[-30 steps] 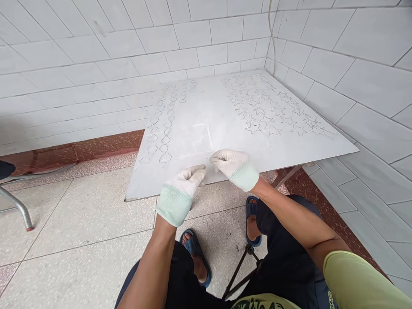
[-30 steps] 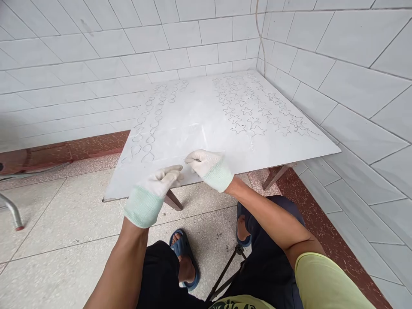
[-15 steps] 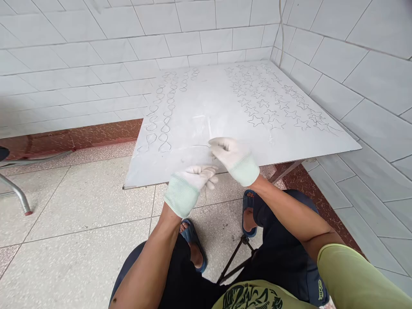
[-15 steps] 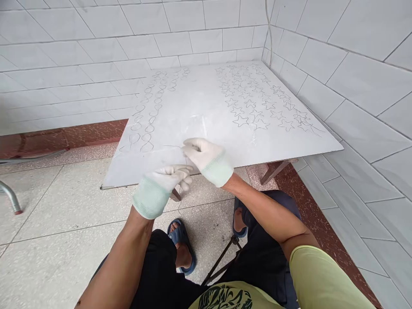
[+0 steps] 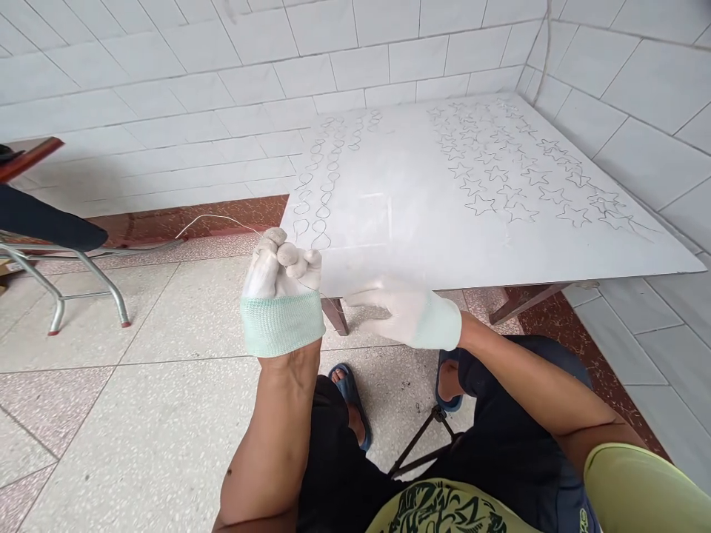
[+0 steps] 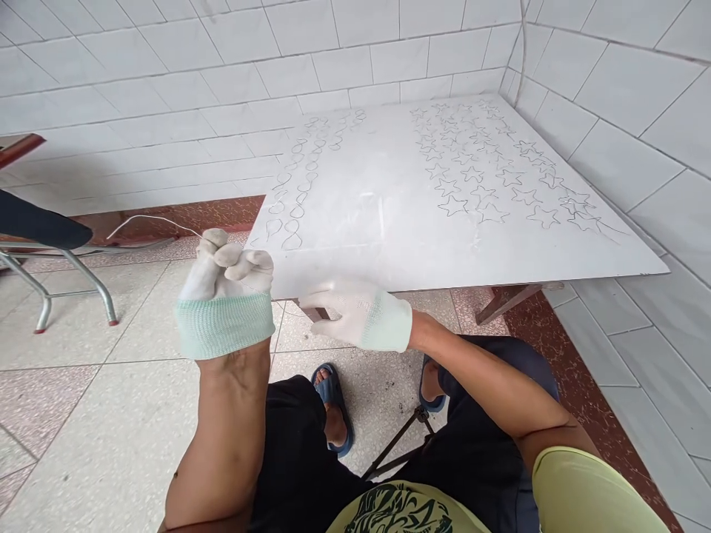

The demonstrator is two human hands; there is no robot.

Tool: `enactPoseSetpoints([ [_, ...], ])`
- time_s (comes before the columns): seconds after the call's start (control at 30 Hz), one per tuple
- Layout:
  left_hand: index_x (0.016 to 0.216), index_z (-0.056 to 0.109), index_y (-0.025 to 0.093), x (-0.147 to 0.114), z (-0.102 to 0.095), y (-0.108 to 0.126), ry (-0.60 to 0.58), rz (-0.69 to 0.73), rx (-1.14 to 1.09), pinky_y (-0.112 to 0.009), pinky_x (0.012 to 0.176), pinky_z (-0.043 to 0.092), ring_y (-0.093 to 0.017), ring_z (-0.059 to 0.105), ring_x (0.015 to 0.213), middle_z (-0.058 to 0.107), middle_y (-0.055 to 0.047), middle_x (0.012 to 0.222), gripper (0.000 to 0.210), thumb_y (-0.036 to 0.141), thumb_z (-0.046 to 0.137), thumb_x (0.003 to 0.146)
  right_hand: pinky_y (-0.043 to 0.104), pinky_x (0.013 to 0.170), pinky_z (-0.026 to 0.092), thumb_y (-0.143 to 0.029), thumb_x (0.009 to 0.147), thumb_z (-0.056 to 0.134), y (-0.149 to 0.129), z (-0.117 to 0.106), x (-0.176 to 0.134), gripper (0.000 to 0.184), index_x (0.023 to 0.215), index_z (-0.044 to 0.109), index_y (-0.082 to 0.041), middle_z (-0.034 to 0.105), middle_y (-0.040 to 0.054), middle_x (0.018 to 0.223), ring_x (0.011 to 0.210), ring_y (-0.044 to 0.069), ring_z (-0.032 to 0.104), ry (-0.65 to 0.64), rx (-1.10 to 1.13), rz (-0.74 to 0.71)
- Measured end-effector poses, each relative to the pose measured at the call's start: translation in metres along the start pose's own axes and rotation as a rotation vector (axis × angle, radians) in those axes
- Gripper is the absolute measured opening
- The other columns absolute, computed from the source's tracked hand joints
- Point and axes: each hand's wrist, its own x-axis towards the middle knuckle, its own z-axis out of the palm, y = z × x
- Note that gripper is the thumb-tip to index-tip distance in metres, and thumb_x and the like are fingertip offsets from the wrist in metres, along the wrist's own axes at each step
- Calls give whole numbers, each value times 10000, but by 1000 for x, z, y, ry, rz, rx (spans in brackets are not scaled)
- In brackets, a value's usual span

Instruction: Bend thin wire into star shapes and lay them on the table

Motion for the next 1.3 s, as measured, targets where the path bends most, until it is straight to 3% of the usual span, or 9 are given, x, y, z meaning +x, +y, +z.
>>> enactPoseSetpoints([
  [0.2,937,685,244,-11,-1,5,63,-13,53,-285,905,563,-98,521,634,582,27,786,89,301,734,986,285,797,538,-220,1046,553,-5,0,-3,326,854,817,-228,764,-12,795,778,155,705,-37,51,99],
  [0.47,788,623,190,-59,-23,9,80,-195,-3,-249,713,570,-108,599,677,630,1,809,252,294,839,864,275,825,571,-258,936,606,-34,-30,-27,268,763,809,-243,801,-8,866,818,148,736,321,231,224],
  [0.6,747,745,172,-122,-9,10,-282,-584,465,-337,597,576,-191,654,560,706,-70,670,459,555,648,982,264,742,547,-264,881,632,-34,-36,-27,304,590,710,-223,766,-7,725,747,149,724,442,287,348],
  [0.7,844,812,245,-143,8,21,-160,-333,973,-370,837,620,-256,766,890,804,-51,876,283,454,676,977,246,671,511,-234,844,644,-28,-36,-24,288,559,678,-211,719,-21,633,662,132,680,415,328,401],
  [0.77,1072,822,298,-133,15,25,60,12,1109,-414,1024,579,-292,718,1160,805,-31,1127,179,373,738,933,244,672,502,-222,847,645,-23,-36,-23,282,568,682,-207,716,-24,632,656,127,671,379,297,389],
  [0.83,1222,791,293,-110,18,22,103,151,1146,-468,1144,506,-338,637,1321,766,-53,1296,375,337,827,851,249,680,501,-229,872,641,-21,-35,-23,293,586,698,-208,726,-22,649,661,128,674,343,245,364],
  [1.0,1205,815,274,-67,6,-11,-76,-258,1038,-446,1104,525,-288,745,1132,833,-53,1111,335,388,760,895,263,700,521,-246,917,613,-18,-34,-18,319,625,736,-214,767,-7,734,716,144,706,303,205,354],
  [1.17,1096,848,208,-66,0,-23,49,-236,924,-316,787,590,-214,740,821,821,-49,866,360,479,758,876,297,870,573,-253,930,633,-1,-29,-6,212,952,841,-220,824,9,964,890,162,753,310,220,357],
  [1.3,1102,848,216,-56,-1,-20,115,-180,949,-289,642,560,-192,712,698,794,-28,784,370,503,735,898,328,926,600,-199,870,694,15,-23,2,487,1356,732,-208,814,20,1075,905,152,741,338,238,369],
])
